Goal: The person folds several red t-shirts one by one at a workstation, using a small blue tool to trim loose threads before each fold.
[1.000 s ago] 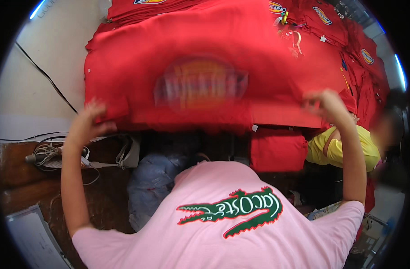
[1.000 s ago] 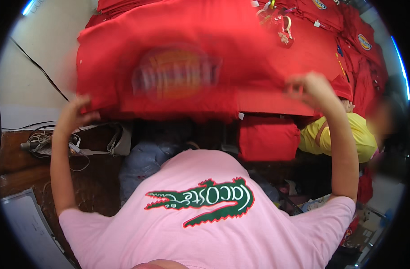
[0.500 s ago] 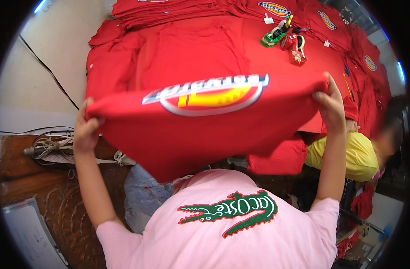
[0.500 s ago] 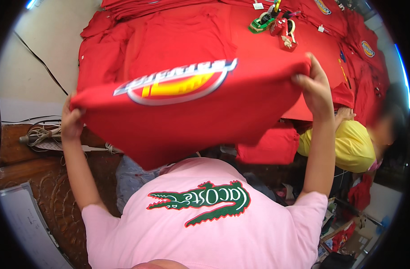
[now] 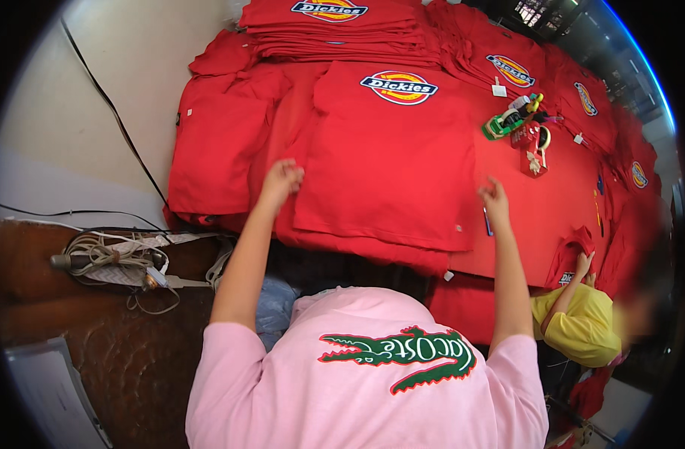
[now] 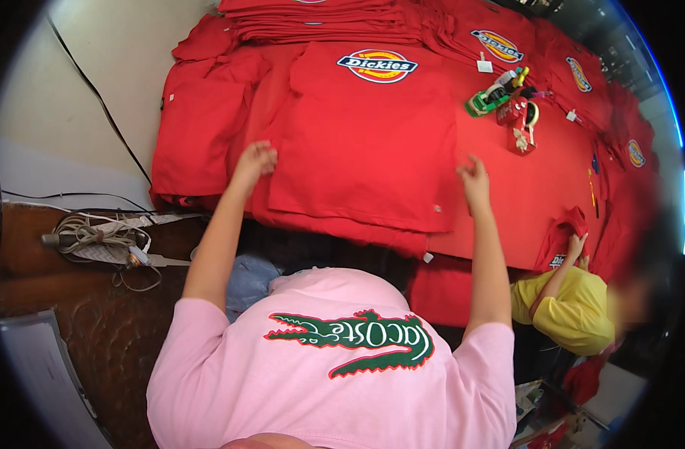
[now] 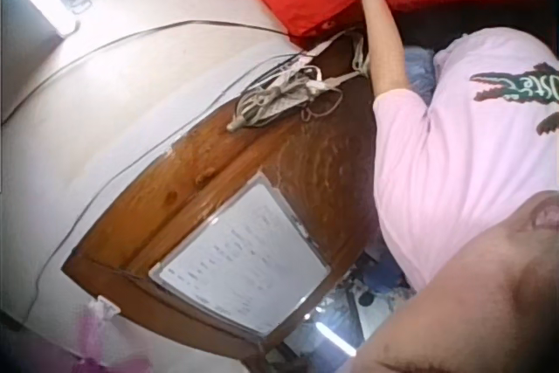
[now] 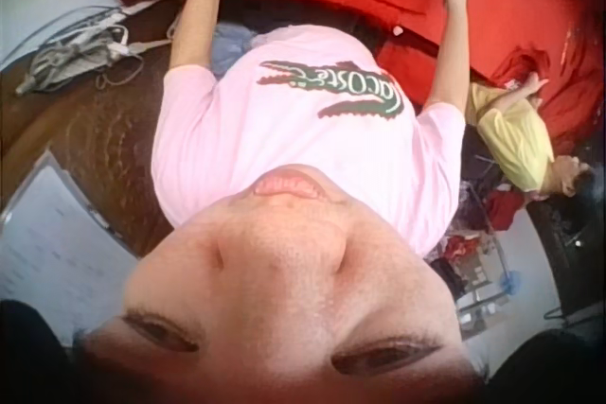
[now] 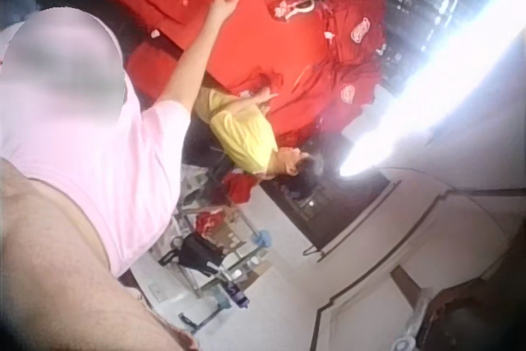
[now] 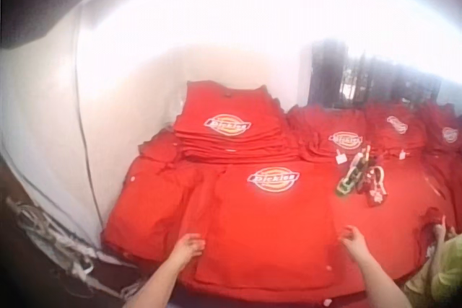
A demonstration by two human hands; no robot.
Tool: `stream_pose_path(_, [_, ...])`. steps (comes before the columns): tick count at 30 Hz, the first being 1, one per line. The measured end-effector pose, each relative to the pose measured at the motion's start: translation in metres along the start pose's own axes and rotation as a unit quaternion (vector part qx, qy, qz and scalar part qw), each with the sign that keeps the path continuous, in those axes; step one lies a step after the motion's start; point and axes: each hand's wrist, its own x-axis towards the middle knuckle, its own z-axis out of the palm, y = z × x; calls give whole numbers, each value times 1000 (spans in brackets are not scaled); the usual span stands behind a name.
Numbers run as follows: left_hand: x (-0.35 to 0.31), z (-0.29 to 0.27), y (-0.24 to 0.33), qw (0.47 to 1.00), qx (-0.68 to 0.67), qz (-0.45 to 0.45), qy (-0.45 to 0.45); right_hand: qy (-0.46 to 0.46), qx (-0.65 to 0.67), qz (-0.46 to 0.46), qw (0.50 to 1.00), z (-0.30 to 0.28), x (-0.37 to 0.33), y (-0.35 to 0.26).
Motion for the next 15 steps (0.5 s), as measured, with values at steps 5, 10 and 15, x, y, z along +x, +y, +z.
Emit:
stream_pose_path(5, [-83,-24,-52,996,15,-67,49,110,-340,-83,930,39,-83,46])
stream_pose_path(10, [-89,-23,-41,996,11,-85,19,130,-129,43,982,32,-104,20])
stream_pose_path(15, [-135,-50,-31,993,9,-114,-13,60,29,148,987,-7,-140,-22])
